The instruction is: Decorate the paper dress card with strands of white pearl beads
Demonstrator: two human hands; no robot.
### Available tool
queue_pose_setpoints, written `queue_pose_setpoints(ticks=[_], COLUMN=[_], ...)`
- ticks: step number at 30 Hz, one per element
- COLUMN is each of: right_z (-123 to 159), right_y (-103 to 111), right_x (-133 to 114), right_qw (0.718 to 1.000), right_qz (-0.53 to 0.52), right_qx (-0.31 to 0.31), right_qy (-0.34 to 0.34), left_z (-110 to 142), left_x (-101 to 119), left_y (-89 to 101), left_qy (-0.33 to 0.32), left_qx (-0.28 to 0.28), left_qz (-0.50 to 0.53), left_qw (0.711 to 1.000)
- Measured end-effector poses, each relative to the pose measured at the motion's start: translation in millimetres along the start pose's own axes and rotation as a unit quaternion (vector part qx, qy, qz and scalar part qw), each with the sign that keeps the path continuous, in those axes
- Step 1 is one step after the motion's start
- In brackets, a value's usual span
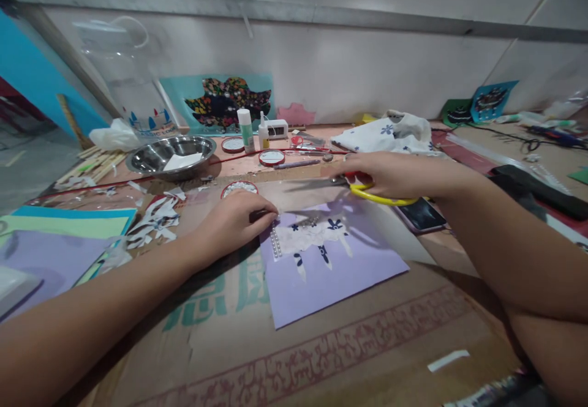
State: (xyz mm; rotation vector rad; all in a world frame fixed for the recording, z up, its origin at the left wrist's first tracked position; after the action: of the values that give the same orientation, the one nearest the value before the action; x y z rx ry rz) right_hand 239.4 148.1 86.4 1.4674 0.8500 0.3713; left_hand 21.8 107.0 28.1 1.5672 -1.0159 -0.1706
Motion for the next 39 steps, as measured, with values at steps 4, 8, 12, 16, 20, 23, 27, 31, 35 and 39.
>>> queue_pose_setpoints(ticks=[4, 8, 12, 16, 20, 23, 27, 31, 35, 39], right_z=[-0.8, -1.5, -0.3, -0.7, -2.0, -2.3, -1.7, -1.2, -1.4, -2.1], right_y=[-20.4, -29.7, -37.0, -40.5, -43.7, -44.9, -43.9, -43.5, -44.8, -45.5], right_x=[-24.0, -18.4, -15.9, -18.7, -18.1, -17.3, -17.7, -20.2, -21.4, -20.6], right_qw=[0.987, 0.981, 0.98, 0.981, 0.981, 0.98, 0.981, 0.981, 0.98, 0.98], right_qz=[0.054, 0.063, 0.053, 0.053, 0.045, 0.039, 0.045, 0.036, 0.024, 0.024], right_qx=[-0.153, -0.186, -0.192, -0.187, -0.191, -0.194, -0.19, -0.19, -0.196, -0.195], right_qy=[0.015, -0.005, -0.002, 0.002, -0.003, -0.001, 0.006, 0.006, 0.004, 0.001], left_z=[-0.2, 0.0, 0.3, -0.2, -0.6, -0.3, -0.3, -0.5, -0.1, -0.3], left_x=[-2.6, -3.7, -3.9, -2.2, -1.7, -1.1, -0.8, -1.0, -0.5, -0.1], left_y=[-0.3, -2.5, -3.3, -3.2, -3.0, -2.7, -2.8, -3.1, -2.9, -2.7], left_qy=[0.005, -0.001, 0.003, -0.002, -0.002, -0.002, 0.002, 0.005, 0.002, 0.003], left_qx=[0.01, 0.007, -0.003, -0.006, -0.005, -0.007, -0.01, -0.008, -0.008, -0.01], left_qz=[0.002, 0.008, 0.001, -0.008, -0.01, -0.01, -0.013, -0.015, -0.015, -0.016], left_qw=[1.0, 1.0, 1.0, 1.0, 1.0, 1.0, 1.0, 1.0, 1.0, 1.0])
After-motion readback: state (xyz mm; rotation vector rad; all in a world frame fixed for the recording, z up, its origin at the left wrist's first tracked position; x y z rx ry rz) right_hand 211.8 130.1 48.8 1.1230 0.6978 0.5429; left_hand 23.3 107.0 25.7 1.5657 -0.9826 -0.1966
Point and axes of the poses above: each hand's wrist, its own z-axis away from the middle knuckle, its own y-axis out of the back of the hand, x = y × z, the point moved 8 cm from there along -z, towards the middle knuckle, and after that the axes turned 3 degrees about z, right-handed, at the moved point
